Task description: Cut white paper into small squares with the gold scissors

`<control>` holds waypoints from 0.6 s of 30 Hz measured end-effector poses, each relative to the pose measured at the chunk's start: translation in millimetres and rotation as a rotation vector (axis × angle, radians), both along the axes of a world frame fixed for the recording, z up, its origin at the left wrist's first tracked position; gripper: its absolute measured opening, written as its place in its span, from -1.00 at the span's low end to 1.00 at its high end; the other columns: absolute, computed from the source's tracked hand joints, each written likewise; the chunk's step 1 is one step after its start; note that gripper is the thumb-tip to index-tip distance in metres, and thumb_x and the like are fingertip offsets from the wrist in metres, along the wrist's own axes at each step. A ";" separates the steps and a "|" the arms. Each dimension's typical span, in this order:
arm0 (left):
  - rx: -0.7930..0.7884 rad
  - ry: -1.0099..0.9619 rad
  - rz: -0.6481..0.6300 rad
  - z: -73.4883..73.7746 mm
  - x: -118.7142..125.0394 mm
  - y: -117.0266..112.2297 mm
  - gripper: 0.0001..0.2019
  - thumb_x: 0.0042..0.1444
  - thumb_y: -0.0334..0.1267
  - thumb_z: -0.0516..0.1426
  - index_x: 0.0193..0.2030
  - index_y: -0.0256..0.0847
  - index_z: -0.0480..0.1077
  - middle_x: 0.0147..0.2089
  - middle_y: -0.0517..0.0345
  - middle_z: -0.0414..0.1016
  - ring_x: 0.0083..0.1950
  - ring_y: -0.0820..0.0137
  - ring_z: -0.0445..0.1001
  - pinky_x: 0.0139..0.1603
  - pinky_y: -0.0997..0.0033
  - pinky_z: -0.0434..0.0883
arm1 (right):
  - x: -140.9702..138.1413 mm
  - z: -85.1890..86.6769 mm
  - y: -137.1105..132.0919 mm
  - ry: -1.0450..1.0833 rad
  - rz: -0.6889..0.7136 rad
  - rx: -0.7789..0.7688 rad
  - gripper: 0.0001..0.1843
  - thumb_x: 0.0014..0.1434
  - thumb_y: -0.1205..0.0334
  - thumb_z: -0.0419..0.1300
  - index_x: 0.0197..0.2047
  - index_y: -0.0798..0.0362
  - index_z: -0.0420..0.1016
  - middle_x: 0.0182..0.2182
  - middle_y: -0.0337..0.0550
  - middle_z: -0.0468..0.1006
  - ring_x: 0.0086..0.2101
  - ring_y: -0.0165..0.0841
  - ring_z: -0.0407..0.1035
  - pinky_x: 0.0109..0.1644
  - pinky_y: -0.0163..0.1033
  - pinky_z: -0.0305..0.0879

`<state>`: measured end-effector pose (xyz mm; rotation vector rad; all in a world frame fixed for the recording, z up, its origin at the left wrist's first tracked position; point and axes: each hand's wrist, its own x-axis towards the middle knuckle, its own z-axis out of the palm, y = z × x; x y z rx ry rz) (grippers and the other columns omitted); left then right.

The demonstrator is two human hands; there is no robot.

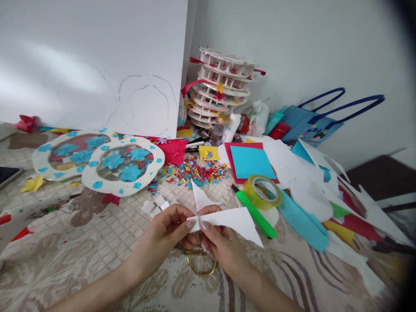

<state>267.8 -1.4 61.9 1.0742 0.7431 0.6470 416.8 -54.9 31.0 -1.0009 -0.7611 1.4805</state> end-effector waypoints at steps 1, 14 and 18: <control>-0.025 0.001 0.006 -0.1 0.6 0.1 -0.75 0.03 -0.12 0.23 -0.29 -0.25 0.33 -0.48 0.20 0.51 -0.46 0.44 0.50 -0.44 0.49 0.46 | -0.4 -0.9 0.2 0.004 -0.001 0.000 -0.75 0.14 0.11 0.23 -0.19 0.02 0.31 -0.63 -0.38 0.34 -0.65 -0.53 0.15 -0.62 -0.43 0.02; -0.331 -0.039 0.002 -1.3 3.1 -2.0 -0.70 0.00 -0.08 0.26 -0.34 -0.30 0.37 -0.46 0.04 0.62 -0.45 0.44 0.57 -0.39 0.54 0.49 | -1.1 -2.6 0.5 0.139 -0.001 -0.109 -0.75 0.07 0.15 0.28 -0.27 0.00 0.29 -0.57 -0.37 0.40 -0.65 -0.58 0.13 -0.63 -0.47 0.00; -0.342 -0.071 0.001 0.7 2.7 -1.8 -0.72 -0.05 -0.13 0.30 -0.37 -0.29 0.37 -0.47 0.06 0.63 -0.45 0.44 0.58 -0.39 0.55 0.49 | -0.3 -2.3 1.7 0.171 0.009 -0.133 -0.77 0.06 0.17 0.28 -0.30 0.02 0.30 -0.58 -0.37 0.37 -0.66 -0.58 0.11 -0.63 -0.47 -0.01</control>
